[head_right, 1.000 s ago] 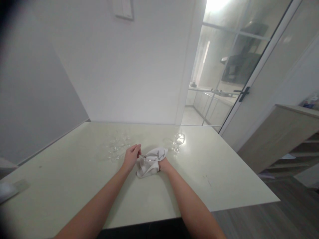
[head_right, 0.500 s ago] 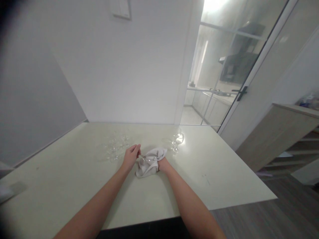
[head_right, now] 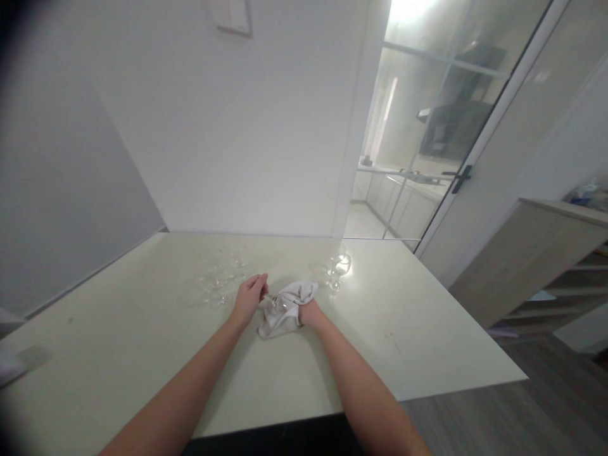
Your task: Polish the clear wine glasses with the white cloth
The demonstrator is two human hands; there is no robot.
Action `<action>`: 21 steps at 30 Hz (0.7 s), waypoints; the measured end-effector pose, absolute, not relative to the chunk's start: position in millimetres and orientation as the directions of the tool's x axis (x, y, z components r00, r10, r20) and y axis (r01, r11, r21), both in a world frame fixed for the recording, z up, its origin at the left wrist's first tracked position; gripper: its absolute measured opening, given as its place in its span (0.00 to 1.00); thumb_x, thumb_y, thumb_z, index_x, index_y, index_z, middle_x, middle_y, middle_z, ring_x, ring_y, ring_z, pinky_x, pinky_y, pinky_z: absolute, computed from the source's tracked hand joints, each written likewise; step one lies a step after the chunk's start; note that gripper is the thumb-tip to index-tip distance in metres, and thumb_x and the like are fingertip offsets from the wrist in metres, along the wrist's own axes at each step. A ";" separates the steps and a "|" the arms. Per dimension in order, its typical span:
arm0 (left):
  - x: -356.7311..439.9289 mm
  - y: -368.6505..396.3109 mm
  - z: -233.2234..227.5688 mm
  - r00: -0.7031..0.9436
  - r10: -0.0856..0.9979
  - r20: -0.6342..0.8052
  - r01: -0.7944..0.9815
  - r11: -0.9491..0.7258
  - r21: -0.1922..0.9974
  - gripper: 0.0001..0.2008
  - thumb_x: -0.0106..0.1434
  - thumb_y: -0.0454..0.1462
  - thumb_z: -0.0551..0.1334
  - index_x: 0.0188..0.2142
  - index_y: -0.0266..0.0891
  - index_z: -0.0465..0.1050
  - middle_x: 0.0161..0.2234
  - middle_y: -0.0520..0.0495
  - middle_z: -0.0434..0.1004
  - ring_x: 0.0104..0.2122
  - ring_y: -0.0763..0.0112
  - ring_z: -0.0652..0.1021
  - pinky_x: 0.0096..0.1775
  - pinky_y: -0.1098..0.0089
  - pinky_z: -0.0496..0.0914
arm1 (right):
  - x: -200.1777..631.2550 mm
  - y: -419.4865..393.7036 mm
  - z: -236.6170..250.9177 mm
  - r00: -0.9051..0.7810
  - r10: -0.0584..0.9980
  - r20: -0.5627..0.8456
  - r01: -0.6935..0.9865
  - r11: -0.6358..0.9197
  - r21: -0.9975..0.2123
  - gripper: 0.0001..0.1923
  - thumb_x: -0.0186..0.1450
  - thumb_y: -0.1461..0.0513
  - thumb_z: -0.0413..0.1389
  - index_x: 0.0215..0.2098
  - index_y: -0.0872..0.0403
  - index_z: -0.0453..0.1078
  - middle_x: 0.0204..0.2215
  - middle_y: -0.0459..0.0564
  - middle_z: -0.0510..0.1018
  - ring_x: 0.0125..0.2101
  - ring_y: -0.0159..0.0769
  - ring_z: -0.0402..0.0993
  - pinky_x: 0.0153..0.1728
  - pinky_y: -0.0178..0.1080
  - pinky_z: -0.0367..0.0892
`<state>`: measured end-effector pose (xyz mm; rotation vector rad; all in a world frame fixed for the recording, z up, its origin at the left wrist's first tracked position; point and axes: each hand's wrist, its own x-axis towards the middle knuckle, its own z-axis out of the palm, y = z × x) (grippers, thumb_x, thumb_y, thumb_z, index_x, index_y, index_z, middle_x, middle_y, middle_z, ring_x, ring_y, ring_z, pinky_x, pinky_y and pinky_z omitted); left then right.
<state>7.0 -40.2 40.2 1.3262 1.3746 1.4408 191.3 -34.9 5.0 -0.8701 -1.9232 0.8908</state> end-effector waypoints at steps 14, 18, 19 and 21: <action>6.4 -36.9 33.3 -0.183 0.960 0.210 0.196 -0.173 0.965 0.22 0.60 0.51 0.57 0.17 0.40 0.63 0.15 0.55 0.61 0.17 0.74 0.64 0.22 0.73 0.58 | 200.5 -18.0 -24.2 -0.546 0.724 0.421 0.329 0.648 -0.687 0.20 0.58 0.49 0.59 0.44 0.50 0.79 0.45 0.57 0.82 0.54 0.52 0.72 0.63 0.58 0.57; 5.6 -36.3 34.4 -0.187 0.963 0.195 0.146 -0.169 0.975 0.21 0.60 0.50 0.57 0.18 0.40 0.64 0.15 0.54 0.63 0.17 0.74 0.65 0.22 0.73 0.59 | 201.6 -22.4 -20.0 -0.588 0.687 0.428 0.348 0.692 -0.632 0.20 0.61 0.52 0.59 0.49 0.51 0.77 0.48 0.58 0.80 0.55 0.54 0.71 0.63 0.59 0.57; 5.5 -36.1 34.5 -0.187 0.965 0.185 0.125 -0.164 0.979 0.21 0.61 0.51 0.57 0.18 0.40 0.65 0.16 0.54 0.64 0.17 0.74 0.66 0.22 0.73 0.59 | 202.1 -23.6 -18.9 -0.597 0.676 0.432 0.349 0.704 -0.618 0.20 0.62 0.52 0.58 0.49 0.52 0.77 0.48 0.59 0.80 0.56 0.55 0.71 0.63 0.60 0.58; 5.5 -35.6 34.4 -0.186 0.968 0.166 0.089 -0.152 0.984 0.21 0.60 0.51 0.57 0.18 0.40 0.65 0.16 0.54 0.64 0.17 0.74 0.66 0.21 0.73 0.59 | 203.0 -24.7 -18.3 -0.594 0.672 0.442 0.356 0.712 -0.605 0.20 0.64 0.51 0.57 0.48 0.53 0.76 0.50 0.61 0.79 0.57 0.55 0.70 0.63 0.59 0.58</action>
